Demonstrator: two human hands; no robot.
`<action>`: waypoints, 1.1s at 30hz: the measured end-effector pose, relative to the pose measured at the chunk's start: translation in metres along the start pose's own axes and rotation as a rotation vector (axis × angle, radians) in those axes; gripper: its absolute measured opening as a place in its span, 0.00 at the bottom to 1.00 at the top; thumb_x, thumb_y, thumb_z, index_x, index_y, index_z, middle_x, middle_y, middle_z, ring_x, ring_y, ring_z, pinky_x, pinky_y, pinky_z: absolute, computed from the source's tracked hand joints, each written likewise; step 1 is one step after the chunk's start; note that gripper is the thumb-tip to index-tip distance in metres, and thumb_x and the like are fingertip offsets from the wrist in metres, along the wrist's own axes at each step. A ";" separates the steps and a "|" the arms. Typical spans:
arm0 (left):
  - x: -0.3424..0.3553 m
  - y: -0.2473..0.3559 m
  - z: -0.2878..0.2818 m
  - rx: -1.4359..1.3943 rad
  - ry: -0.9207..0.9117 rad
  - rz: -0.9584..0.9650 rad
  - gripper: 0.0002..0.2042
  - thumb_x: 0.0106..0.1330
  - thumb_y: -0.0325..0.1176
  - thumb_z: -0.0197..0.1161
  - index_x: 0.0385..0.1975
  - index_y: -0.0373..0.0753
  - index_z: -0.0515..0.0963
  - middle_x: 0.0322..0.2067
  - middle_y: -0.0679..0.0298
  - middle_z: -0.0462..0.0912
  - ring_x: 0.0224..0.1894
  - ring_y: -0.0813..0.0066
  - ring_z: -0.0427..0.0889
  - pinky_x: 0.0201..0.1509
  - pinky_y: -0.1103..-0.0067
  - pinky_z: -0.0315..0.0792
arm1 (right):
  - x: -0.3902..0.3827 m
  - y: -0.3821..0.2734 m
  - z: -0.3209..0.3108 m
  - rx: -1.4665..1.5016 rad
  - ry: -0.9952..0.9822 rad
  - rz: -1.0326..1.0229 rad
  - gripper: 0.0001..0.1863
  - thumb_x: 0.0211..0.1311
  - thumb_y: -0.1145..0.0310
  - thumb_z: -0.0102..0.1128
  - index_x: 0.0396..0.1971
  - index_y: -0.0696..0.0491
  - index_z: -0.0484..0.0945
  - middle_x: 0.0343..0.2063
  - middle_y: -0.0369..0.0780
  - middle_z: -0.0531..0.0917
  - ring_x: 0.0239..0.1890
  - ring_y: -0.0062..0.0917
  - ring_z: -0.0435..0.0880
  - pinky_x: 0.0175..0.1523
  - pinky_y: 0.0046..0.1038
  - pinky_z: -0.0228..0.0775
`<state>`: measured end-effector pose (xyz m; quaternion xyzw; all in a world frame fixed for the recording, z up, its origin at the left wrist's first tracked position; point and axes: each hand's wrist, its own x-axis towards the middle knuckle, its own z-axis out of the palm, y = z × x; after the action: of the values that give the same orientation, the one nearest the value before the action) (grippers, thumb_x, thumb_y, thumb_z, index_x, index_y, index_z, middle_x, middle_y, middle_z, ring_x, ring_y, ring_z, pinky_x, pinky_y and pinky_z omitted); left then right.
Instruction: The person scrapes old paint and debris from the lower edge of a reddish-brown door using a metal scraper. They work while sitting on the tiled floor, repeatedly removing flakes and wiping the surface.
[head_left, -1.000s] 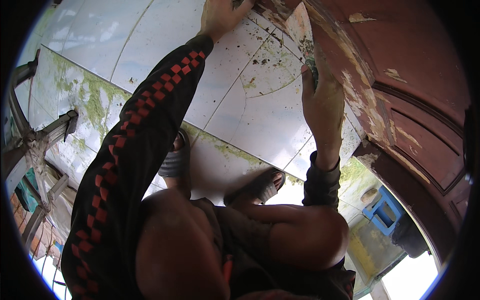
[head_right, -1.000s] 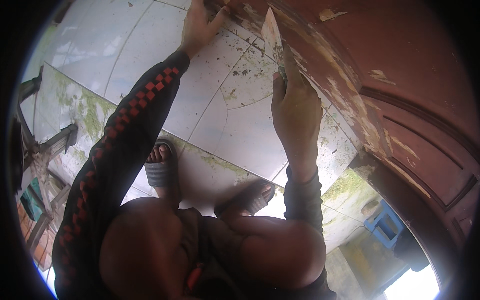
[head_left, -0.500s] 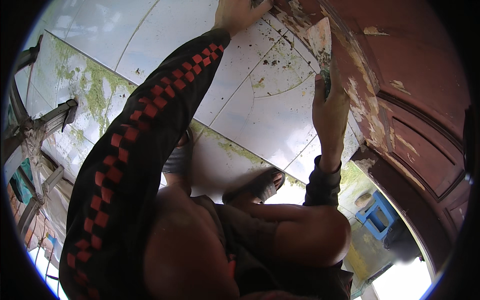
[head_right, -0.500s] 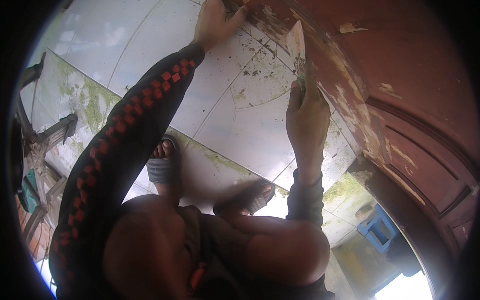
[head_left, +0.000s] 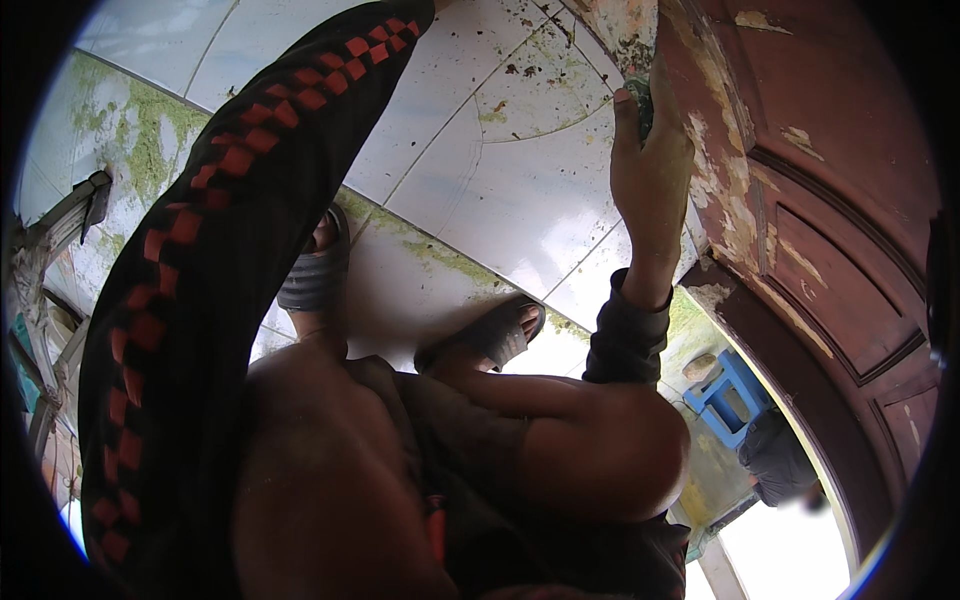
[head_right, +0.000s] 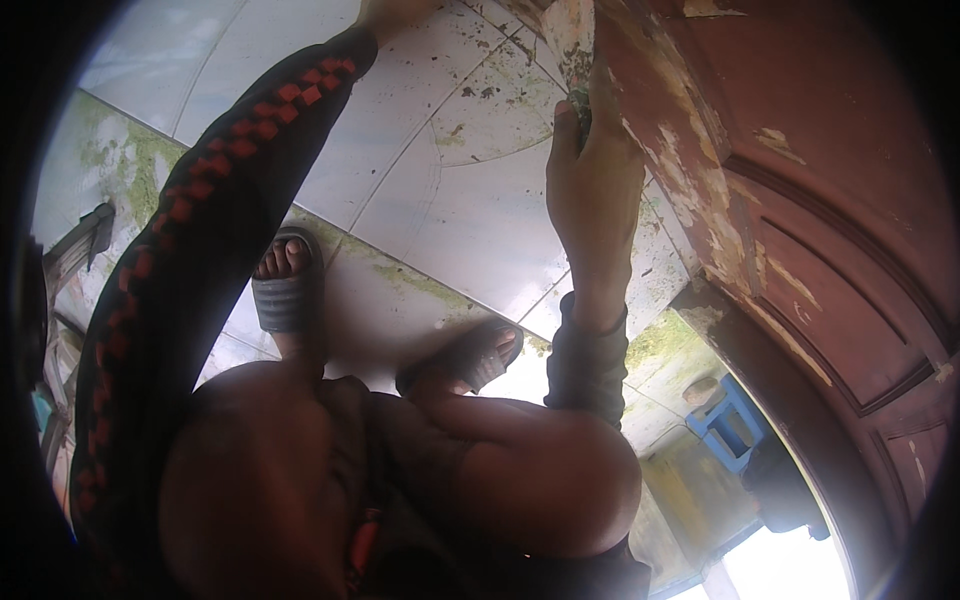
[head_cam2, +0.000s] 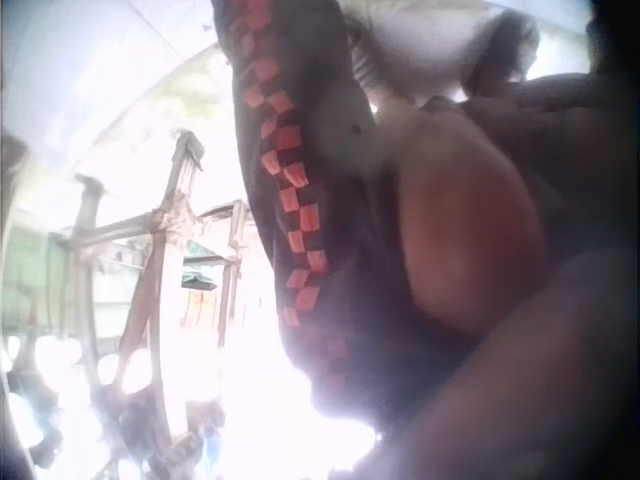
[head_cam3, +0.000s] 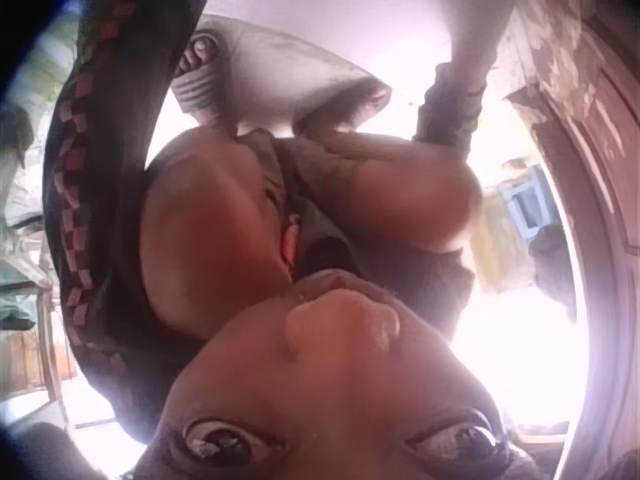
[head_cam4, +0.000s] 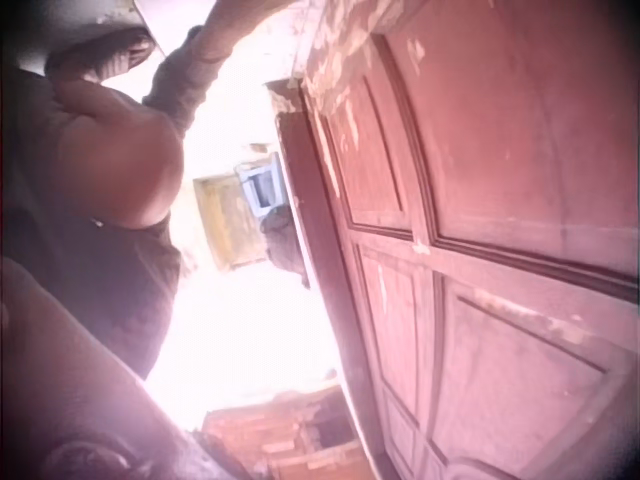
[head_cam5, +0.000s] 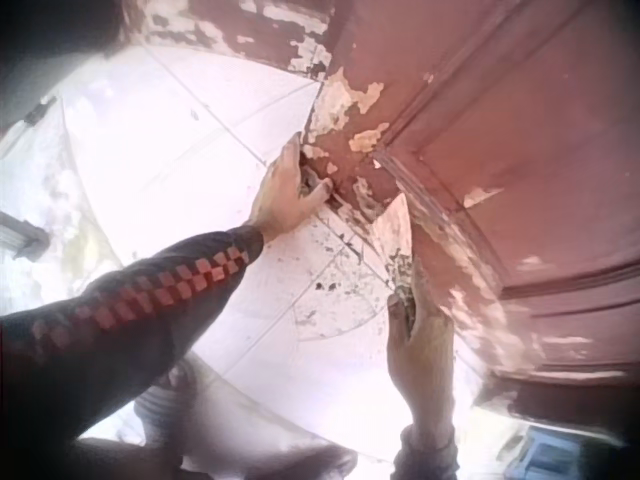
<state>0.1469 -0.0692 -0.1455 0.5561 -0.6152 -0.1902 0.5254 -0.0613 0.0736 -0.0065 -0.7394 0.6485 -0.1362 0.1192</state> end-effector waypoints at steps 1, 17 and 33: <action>0.000 0.008 -0.003 -0.061 -0.077 -0.076 0.43 0.61 0.38 0.69 0.71 0.22 0.54 0.58 0.35 0.74 0.61 0.40 0.75 0.66 0.61 0.70 | -0.002 0.005 -0.003 0.025 0.005 0.002 0.26 0.74 0.69 0.54 0.69 0.56 0.68 0.31 0.54 0.87 0.33 0.47 0.89 0.38 0.44 0.79; 0.002 0.020 -0.013 -0.152 -0.172 -0.200 0.42 0.60 0.39 0.69 0.69 0.23 0.56 0.50 0.38 0.78 0.53 0.43 0.80 0.59 0.60 0.74 | 0.006 -0.008 -0.002 0.073 0.021 -0.047 0.24 0.73 0.71 0.53 0.67 0.59 0.70 0.34 0.55 0.86 0.37 0.49 0.88 0.41 0.44 0.78; 0.001 -0.003 0.000 0.037 0.028 0.014 0.42 0.60 0.41 0.69 0.69 0.23 0.57 0.50 0.38 0.78 0.54 0.41 0.78 0.59 0.59 0.73 | 0.017 -0.018 0.001 0.031 -0.041 0.015 0.27 0.74 0.68 0.54 0.70 0.56 0.67 0.40 0.56 0.86 0.44 0.51 0.87 0.49 0.45 0.79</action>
<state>0.1487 -0.0709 -0.1473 0.5642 -0.6150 -0.1673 0.5248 -0.0422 0.0590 -0.0004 -0.7352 0.6493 -0.1299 0.1450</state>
